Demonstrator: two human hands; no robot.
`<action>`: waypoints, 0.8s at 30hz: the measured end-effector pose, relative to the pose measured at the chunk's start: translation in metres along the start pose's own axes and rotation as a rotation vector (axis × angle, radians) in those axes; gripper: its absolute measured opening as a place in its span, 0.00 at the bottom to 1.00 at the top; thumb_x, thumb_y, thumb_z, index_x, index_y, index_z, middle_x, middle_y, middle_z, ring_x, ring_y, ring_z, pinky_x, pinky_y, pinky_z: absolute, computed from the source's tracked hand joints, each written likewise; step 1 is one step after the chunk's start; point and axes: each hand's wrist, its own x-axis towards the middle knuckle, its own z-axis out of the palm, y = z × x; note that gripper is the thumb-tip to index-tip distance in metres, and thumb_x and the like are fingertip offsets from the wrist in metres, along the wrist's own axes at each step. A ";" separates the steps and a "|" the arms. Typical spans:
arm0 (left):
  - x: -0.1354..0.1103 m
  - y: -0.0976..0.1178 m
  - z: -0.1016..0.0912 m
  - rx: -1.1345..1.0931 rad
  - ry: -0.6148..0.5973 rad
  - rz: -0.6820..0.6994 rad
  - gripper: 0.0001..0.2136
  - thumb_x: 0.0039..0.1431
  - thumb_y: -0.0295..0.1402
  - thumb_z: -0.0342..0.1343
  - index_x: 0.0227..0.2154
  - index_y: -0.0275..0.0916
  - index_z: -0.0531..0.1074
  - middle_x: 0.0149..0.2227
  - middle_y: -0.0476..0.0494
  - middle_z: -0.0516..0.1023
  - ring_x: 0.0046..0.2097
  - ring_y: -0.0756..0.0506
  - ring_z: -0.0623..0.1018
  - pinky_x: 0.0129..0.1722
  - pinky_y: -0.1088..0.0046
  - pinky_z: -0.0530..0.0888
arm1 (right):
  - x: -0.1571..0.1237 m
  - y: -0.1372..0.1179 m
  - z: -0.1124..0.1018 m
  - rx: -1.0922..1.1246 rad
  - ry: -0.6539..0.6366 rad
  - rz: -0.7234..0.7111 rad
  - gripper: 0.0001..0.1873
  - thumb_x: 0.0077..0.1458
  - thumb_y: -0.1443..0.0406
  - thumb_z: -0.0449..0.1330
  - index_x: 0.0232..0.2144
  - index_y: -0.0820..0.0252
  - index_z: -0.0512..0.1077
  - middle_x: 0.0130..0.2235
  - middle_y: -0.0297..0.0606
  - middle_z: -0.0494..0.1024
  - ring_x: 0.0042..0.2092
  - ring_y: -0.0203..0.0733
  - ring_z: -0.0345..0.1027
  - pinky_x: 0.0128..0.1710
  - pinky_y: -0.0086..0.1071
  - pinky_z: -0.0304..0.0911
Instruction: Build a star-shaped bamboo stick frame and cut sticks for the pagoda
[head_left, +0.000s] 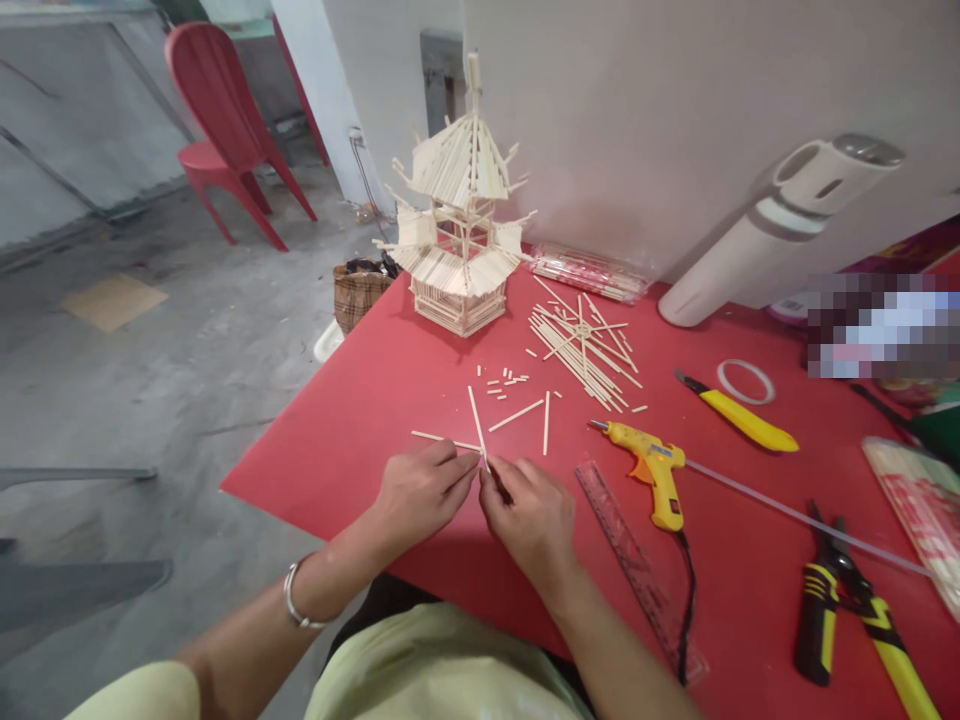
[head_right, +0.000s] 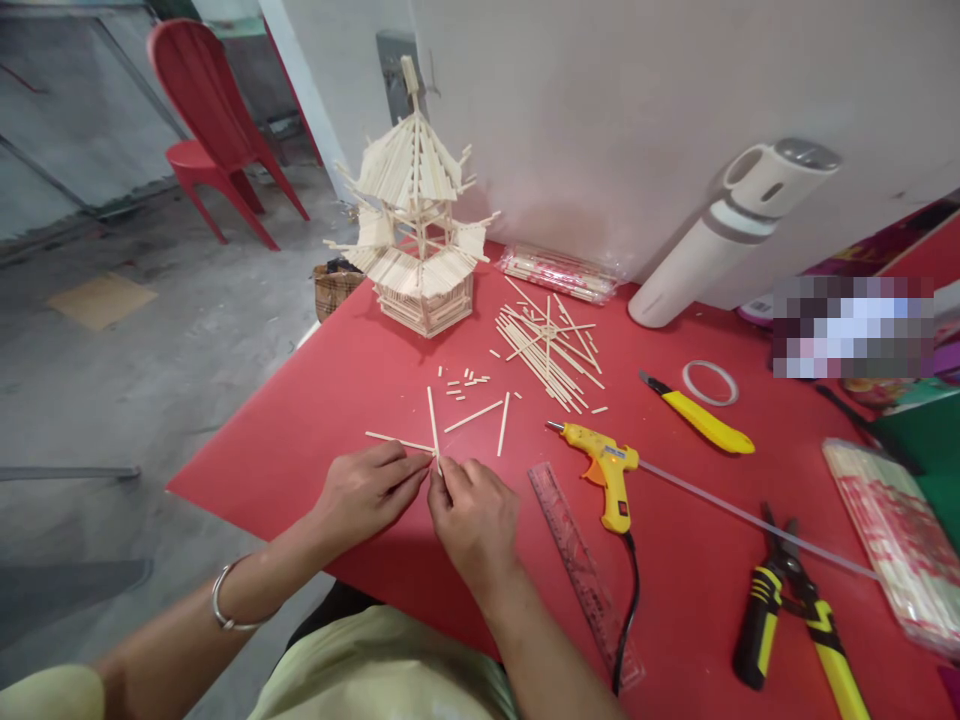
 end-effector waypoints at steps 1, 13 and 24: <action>0.000 0.000 0.000 0.001 0.006 0.008 0.14 0.70 0.36 0.49 0.41 0.43 0.82 0.29 0.47 0.79 0.30 0.51 0.78 0.25 0.76 0.65 | 0.000 0.000 0.000 -0.002 0.005 -0.006 0.13 0.66 0.62 0.56 0.42 0.55 0.82 0.27 0.35 0.78 0.30 0.36 0.70 0.32 0.30 0.55; -0.001 -0.004 0.002 -0.012 0.036 0.046 0.13 0.69 0.34 0.51 0.40 0.43 0.82 0.28 0.47 0.77 0.28 0.52 0.77 0.25 0.78 0.66 | -0.002 0.000 0.003 -0.007 0.015 -0.038 0.14 0.67 0.64 0.55 0.39 0.55 0.82 0.26 0.35 0.75 0.28 0.35 0.67 0.30 0.30 0.53; 0.000 -0.003 0.001 -0.018 0.104 0.090 0.13 0.69 0.32 0.50 0.37 0.41 0.81 0.25 0.47 0.74 0.26 0.51 0.75 0.24 0.76 0.65 | -0.004 -0.002 0.008 -0.010 0.063 -0.081 0.17 0.69 0.63 0.51 0.38 0.56 0.81 0.26 0.35 0.75 0.28 0.37 0.68 0.31 0.32 0.54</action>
